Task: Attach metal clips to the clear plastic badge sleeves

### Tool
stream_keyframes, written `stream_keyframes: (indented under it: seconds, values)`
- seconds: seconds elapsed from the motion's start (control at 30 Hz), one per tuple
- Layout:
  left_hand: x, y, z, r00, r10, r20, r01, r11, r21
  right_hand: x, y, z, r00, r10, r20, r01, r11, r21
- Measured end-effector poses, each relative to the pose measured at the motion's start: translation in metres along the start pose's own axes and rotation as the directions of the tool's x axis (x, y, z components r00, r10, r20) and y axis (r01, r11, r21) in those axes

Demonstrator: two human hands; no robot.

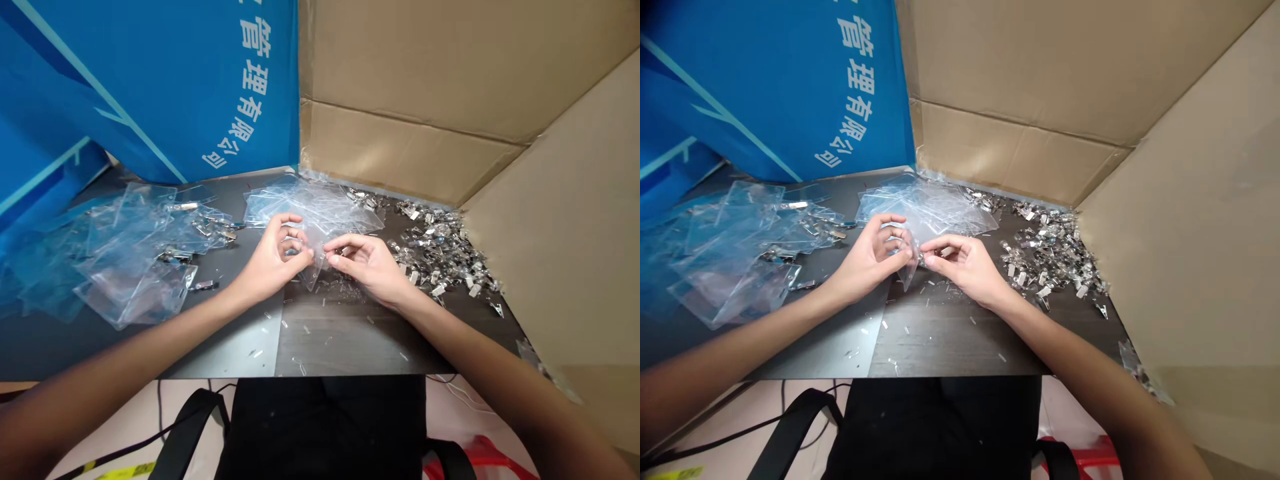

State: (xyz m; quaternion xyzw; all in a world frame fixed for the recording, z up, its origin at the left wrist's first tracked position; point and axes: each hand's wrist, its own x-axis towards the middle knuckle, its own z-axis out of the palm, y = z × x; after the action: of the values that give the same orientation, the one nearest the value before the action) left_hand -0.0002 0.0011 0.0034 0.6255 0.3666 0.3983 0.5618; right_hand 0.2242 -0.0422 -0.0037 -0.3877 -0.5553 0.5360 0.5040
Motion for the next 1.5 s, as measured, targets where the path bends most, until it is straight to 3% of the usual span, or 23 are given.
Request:
stream_keyframes:
  seconds: [0.4, 0.57, 0.73, 0.87, 1.5]
  values:
    - [0.0, -0.002, 0.001, 0.995, -0.105, -0.006, 0.102, 0.982, -0.162, 0.002, 0.002, 0.003, 1.0, 0.009, 0.007, -0.01, 0.99, 0.144]
    - [-0.001, -0.004, 0.002, 0.999, -0.046, 0.021, 0.047, 0.996, -0.081, 0.0, -0.004, 0.004, 0.997, 0.021, -0.075, -0.016, 0.997, 0.072]
    - [-0.001, -0.005, 0.002, 0.999, -0.016, 0.038, 0.017, 0.999, -0.05, -0.003, -0.01, 0.006, 0.996, 0.024, -0.081, -0.03, 0.997, -0.065]
    - [0.0, -0.006, 0.001, 0.999, -0.005, 0.047, 0.008, 0.998, -0.063, -0.004, -0.01, 0.008, 0.991, 0.048, -0.122, -0.053, 0.998, -0.033]
    - [-0.003, -0.001, 0.006, 0.998, 0.051, 0.047, -0.052, 0.998, 0.03, -0.004, -0.007, 0.009, 0.992, 0.076, -0.098, -0.081, 0.996, -0.049]
